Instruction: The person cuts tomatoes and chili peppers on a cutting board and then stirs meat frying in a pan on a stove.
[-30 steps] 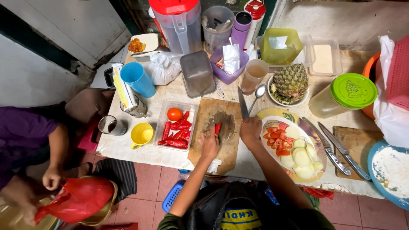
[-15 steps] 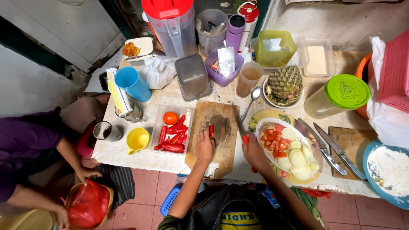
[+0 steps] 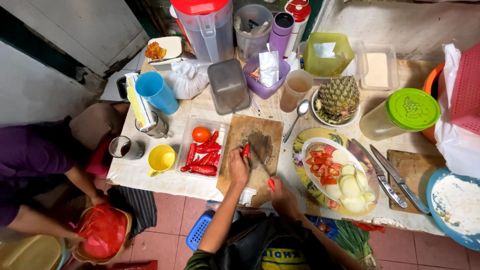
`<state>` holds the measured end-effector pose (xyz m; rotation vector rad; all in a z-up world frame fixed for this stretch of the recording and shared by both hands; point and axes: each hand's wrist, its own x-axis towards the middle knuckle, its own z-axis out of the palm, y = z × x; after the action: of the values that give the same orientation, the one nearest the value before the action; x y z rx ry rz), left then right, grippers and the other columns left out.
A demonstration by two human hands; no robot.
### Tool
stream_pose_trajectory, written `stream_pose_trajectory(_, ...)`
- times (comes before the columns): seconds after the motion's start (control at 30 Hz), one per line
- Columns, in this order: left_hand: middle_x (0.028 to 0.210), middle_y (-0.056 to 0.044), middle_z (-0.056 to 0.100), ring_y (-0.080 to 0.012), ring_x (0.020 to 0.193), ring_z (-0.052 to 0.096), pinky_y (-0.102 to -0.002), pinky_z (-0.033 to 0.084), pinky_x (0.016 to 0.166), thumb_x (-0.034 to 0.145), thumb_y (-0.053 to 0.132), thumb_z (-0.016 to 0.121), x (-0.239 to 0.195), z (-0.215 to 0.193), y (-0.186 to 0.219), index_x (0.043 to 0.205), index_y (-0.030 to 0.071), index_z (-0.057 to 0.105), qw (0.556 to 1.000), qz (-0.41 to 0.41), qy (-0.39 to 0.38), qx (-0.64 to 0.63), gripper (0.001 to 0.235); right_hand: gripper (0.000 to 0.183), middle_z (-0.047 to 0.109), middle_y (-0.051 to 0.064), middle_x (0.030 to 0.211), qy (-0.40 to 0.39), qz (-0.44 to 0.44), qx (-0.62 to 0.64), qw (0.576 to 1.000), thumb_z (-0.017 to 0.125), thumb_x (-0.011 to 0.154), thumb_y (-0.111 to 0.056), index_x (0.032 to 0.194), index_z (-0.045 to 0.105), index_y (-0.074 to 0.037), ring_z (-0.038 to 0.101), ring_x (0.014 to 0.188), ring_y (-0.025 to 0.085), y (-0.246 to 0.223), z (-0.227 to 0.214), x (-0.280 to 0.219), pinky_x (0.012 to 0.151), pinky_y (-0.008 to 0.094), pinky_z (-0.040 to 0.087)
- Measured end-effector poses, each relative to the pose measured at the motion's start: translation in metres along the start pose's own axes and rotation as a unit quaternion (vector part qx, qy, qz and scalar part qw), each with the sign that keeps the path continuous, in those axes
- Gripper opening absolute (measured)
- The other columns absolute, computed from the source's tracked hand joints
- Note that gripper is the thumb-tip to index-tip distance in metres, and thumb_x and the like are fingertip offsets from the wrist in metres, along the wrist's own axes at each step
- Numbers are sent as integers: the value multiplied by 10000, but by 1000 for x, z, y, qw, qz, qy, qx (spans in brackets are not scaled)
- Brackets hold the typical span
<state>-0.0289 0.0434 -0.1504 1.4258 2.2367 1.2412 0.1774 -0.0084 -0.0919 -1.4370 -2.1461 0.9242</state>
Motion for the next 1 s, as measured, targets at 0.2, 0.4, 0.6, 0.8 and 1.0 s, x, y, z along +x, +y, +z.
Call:
stream_pose_trajectory(0.2,1110,-192,602,-396,1073,574,-490,468,950,865,13,653,0,-2,4,1034,22,600,999,21,-16,35,178,359,670,229,1181,-8,51,8,999,584,970,-279,1289,498,-138,642,991,509,8,8,-4,792,577,529)
stream_pose_trajectory(0.4,1153,-144,630,-373,1063,580,-494,487,887,873,58,664,-2,-9,1,991,41,654,977,170,-27,122,119,352,675,223,1157,-36,56,-51,996,550,985,-300,1288,484,-133,652,959,505,29,30,-5,784,595,518)
stream_pose_trajectory(0.6,1115,-147,636,-388,1016,592,-472,501,911,923,104,685,3,-17,16,977,24,672,989,132,-21,70,98,296,686,255,1096,-48,66,-73,994,536,991,-286,1207,492,-88,665,935,498,12,21,-1,775,583,530)
stream_pose_trajectory(0.8,1119,-242,599,-456,1025,591,-498,494,897,847,-31,632,7,-12,22,1089,-28,659,997,41,10,-58,243,280,713,249,972,-80,88,-134,984,480,1034,-328,1067,476,-51,690,859,480,29,38,11,753,573,544)
stream_pose_trajectory(1.0,1129,-183,646,-405,1036,632,-468,520,913,899,20,645,-2,4,-3,979,19,668,998,64,-18,7,83,324,724,245,960,-137,137,-142,971,408,1062,-373,1105,463,-57,697,893,460,10,26,18,784,565,546)
